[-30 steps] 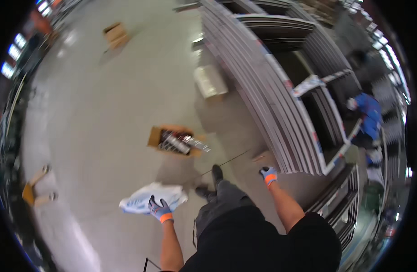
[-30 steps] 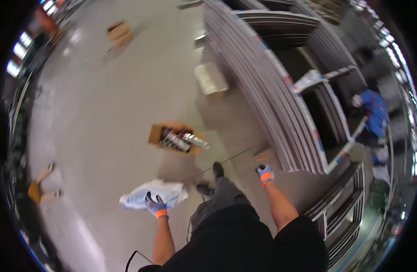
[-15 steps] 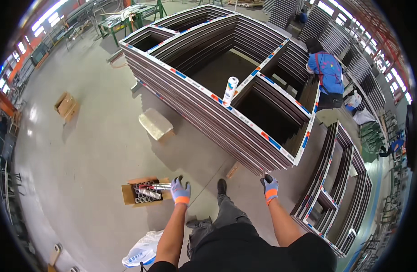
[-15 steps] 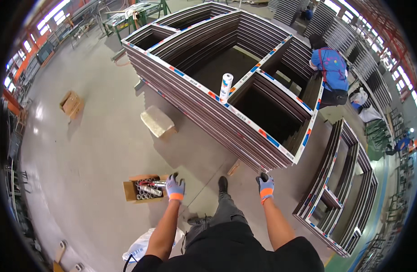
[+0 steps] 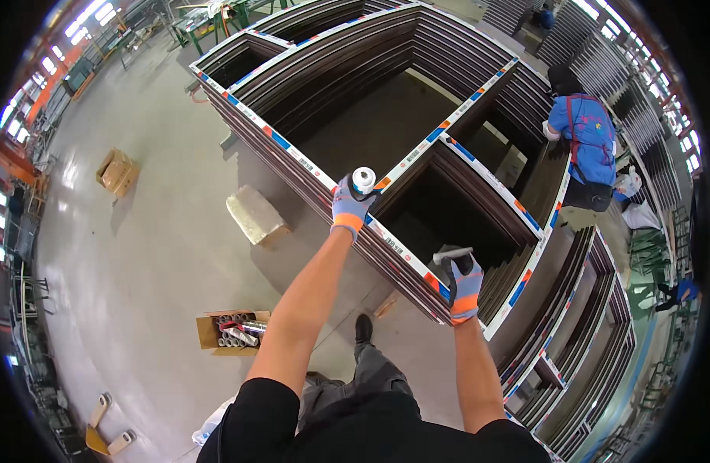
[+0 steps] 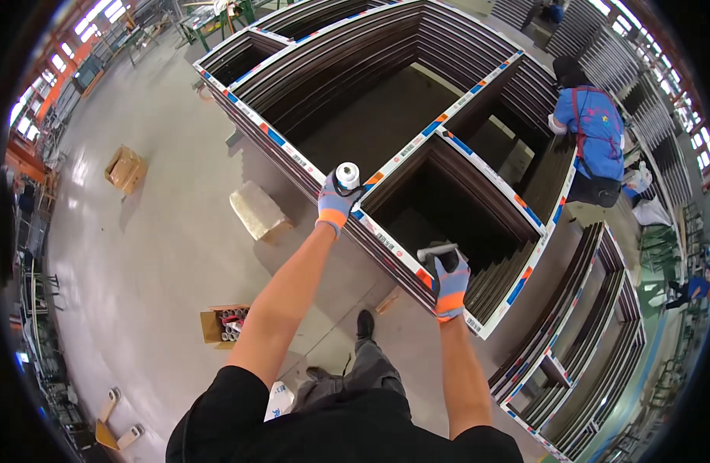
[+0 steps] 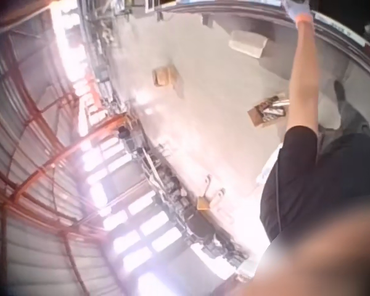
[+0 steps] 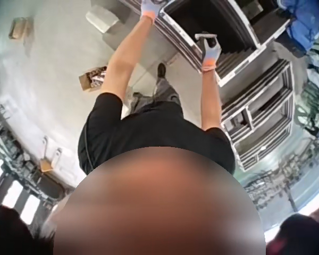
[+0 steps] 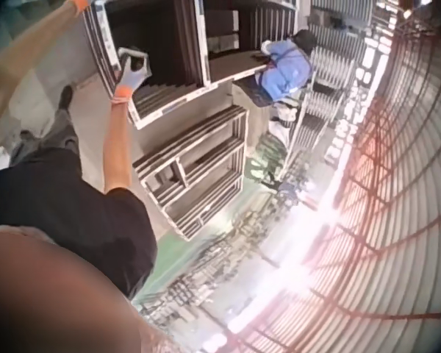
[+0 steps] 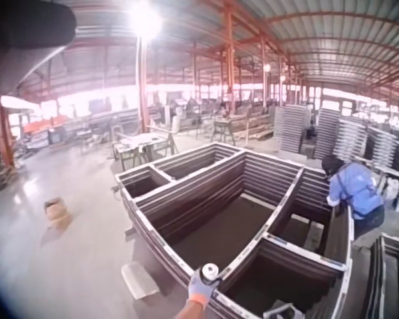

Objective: Applying sealant or caulk to the corners and seams of metal frames using a sealant gun.

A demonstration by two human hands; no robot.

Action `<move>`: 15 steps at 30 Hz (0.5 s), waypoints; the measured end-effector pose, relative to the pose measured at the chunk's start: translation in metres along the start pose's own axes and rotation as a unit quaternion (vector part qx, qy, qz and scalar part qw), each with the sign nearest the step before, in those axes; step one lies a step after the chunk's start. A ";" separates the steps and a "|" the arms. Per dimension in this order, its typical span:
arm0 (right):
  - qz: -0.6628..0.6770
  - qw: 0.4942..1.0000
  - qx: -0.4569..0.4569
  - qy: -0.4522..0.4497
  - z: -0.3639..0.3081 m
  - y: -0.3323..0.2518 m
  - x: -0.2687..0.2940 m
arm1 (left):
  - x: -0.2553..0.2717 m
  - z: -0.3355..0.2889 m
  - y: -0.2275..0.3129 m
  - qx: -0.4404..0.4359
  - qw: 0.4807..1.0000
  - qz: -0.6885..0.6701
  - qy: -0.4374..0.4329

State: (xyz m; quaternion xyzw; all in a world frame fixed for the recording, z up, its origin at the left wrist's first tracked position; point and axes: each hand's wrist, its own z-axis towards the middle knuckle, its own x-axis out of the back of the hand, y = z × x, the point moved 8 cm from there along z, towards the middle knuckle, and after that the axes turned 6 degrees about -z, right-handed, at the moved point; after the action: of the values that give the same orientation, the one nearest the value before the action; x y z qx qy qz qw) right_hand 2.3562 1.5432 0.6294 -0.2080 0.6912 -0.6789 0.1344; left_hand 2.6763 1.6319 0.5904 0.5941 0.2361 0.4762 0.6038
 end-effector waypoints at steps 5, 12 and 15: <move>0.014 0.993 0.097 -0.064 0.020 -0.075 -0.031 | -0.014 -0.029 0.027 -0.035 0.992 0.045 -0.112; 0.020 0.982 0.037 -0.185 -0.018 -0.083 -0.069 | 0.061 -0.169 0.088 0.018 0.970 -0.051 -0.238; -0.055 0.960 -0.009 -0.274 -0.049 -0.070 -0.100 | 0.092 -0.206 0.094 0.074 0.957 -0.079 -0.270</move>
State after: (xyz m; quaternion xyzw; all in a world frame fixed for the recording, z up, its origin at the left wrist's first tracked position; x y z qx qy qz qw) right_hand 2.4287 1.6343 0.6919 -0.4246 0.6214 -0.5962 0.2796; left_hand 2.5136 1.7971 0.6678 0.7231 0.1447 0.2300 0.6351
